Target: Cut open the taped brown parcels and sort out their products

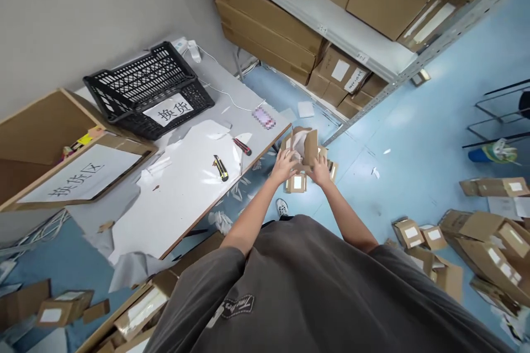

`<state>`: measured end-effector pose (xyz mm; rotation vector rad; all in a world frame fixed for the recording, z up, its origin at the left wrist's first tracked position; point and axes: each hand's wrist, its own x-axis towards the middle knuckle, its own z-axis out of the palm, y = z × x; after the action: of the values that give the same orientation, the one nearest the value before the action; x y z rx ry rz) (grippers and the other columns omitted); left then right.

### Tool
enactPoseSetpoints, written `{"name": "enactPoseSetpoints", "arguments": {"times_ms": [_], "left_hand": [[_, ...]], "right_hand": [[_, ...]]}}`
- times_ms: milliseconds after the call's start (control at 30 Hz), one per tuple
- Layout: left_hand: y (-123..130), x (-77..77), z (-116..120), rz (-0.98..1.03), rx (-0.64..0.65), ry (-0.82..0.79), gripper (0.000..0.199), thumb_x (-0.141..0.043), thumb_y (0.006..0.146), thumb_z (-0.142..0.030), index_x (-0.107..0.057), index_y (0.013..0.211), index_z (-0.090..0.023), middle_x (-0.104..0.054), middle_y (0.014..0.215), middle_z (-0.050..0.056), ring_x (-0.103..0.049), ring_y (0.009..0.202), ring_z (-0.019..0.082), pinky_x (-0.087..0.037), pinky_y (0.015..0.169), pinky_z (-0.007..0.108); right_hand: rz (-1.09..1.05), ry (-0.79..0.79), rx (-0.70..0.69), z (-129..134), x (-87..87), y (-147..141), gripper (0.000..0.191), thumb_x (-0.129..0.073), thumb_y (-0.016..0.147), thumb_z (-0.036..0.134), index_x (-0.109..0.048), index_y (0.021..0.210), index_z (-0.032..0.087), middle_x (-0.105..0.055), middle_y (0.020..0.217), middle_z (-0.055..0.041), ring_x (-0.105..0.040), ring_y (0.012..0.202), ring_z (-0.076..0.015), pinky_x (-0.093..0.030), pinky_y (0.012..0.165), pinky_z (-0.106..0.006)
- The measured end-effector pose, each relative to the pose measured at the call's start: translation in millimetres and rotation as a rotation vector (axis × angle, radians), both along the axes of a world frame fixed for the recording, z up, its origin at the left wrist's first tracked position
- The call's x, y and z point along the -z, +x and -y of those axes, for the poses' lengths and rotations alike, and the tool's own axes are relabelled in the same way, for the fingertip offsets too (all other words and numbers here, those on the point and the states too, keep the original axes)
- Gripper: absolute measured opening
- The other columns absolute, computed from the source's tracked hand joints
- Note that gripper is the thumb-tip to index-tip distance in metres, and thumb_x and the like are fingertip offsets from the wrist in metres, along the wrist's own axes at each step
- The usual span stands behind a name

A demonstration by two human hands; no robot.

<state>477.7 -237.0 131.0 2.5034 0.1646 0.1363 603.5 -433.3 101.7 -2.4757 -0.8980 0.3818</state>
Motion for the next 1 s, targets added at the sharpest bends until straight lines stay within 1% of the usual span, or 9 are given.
{"name": "enactPoseSetpoints", "arguments": {"times_ms": [133,267,367,500,567,667,867,933,1000], "left_hand": [[-9,-8.3,-20,-0.017,-0.147,0.071,0.053,-0.081,0.091,-0.025,-0.073,0.142,-0.026,-0.053,0.165,0.014,-0.036,0.162,0.039,-0.024,0.137,0.064],[-68,-20.4,-60,-0.015,-0.426,0.111,0.058,-0.079,0.092,-0.027,-0.068,0.149,-0.025,-0.051,0.167,0.015,-0.038,0.160,0.039,-0.037,0.132,0.062],[-144,-33.3,-76,-0.007,-0.697,0.140,0.061,-0.078,0.092,-0.025,-0.064,0.152,-0.024,-0.051,0.165,0.015,-0.043,0.156,0.037,-0.042,0.130,0.058],[-279,-52.2,-62,-0.010,-1.097,0.186,0.062,-0.075,0.094,-0.023,-0.062,0.155,-0.023,-0.051,0.165,0.015,-0.048,0.152,0.035,-0.043,0.129,0.056],[-355,-58.5,-35,-0.027,-1.313,0.193,0.063,-0.075,0.094,-0.023,-0.060,0.156,-0.023,-0.052,0.164,0.015,-0.050,0.150,0.034,-0.044,0.128,0.054],[-464,-60.4,36,-0.046,-1.652,0.191,0.063,-0.075,0.095,-0.025,-0.060,0.156,-0.021,-0.054,0.162,0.017,-0.051,0.150,0.034,-0.043,0.129,0.052],[-624,-38.7,216,-0.081,-2.214,0.106,0.067,-0.077,0.093,-0.027,-0.058,0.157,-0.022,-0.054,0.162,0.016,-0.050,0.151,0.035,-0.042,0.129,0.051],[-664,-26.9,259,-0.108,-2.331,0.038,0.071,-0.079,0.092,-0.027,-0.057,0.159,-0.021,-0.053,0.162,0.017,-0.050,0.152,0.036,-0.042,0.129,0.052],[-702,-12.2,283,-0.130,-2.398,-0.043,0.074,-0.080,0.091,-0.028,-0.055,0.160,-0.021,-0.052,0.162,0.018,-0.050,0.152,0.037,-0.042,0.129,0.052]], "right_hand": [[0.029,0.087,-0.070,-36,-12.1,34,0.078,-0.084,0.086,0.037,-0.057,0.157,0.021,-0.036,0.173,-0.0219,-0.032,0.160,-0.0471,-0.035,0.127,-0.070],[0.077,0.153,-0.277,-111,-37.1,27,0.072,-0.078,0.091,0.037,-0.055,0.158,0.023,-0.039,0.171,-0.0214,-0.035,0.158,-0.0440,-0.036,0.126,-0.070],[0.089,0.232,-0.534,-182,-55.3,-19,0.067,-0.074,0.093,0.035,-0.056,0.157,0.021,-0.042,0.167,-0.0223,-0.039,0.156,-0.0414,-0.037,0.128,-0.066],[0.042,0.392,-0.933,-267,-73.2,-136,0.063,-0.069,0.094,0.035,-0.056,0.155,0.021,-0.046,0.163,-0.0213,-0.042,0.153,-0.0409,-0.037,0.127,-0.069],[0.002,0.461,-1.130,-292,-80.3,-215,0.062,-0.066,0.095,0.036,-0.055,0.155,0.022,-0.046,0.163,-0.0200,-0.044,0.151,-0.0406,-0.039,0.126,-0.069],[-0.062,0.515,-1.420,-296,-89.8,-340,0.061,-0.064,0.096,0.037,-0.054,0.155,0.024,-0.045,0.164,-0.0185,-0.045,0.151,-0.0403,-0.040,0.126,-0.068],[-0.180,0.475,-1.878,-228,-93.6,-560,0.066,-0.065,0.096,0.036,-0.052,0.159,0.024,-0.043,0.168,-0.0184,-0.042,0.154,-0.0422,-0.038,0.128,-0.068],[-0.190,0.428,-1.985,-202,-86.8,-623,0.067,-0.066,0.095,0.034,-0.052,0.161,0.023,-0.043,0.168,-0.0184,-0.041,0.156,-0.0426,-0.036,0.130,-0.069],[-0.175,0.368,-2.065,-181,-74.0,-680,0.070,-0.066,0.095,0.031,-0.051,0.162,0.024,-0.043,0.169,-0.0179,-0.039,0.157,-0.0427,-0.034,0.131,-0.069]]}}
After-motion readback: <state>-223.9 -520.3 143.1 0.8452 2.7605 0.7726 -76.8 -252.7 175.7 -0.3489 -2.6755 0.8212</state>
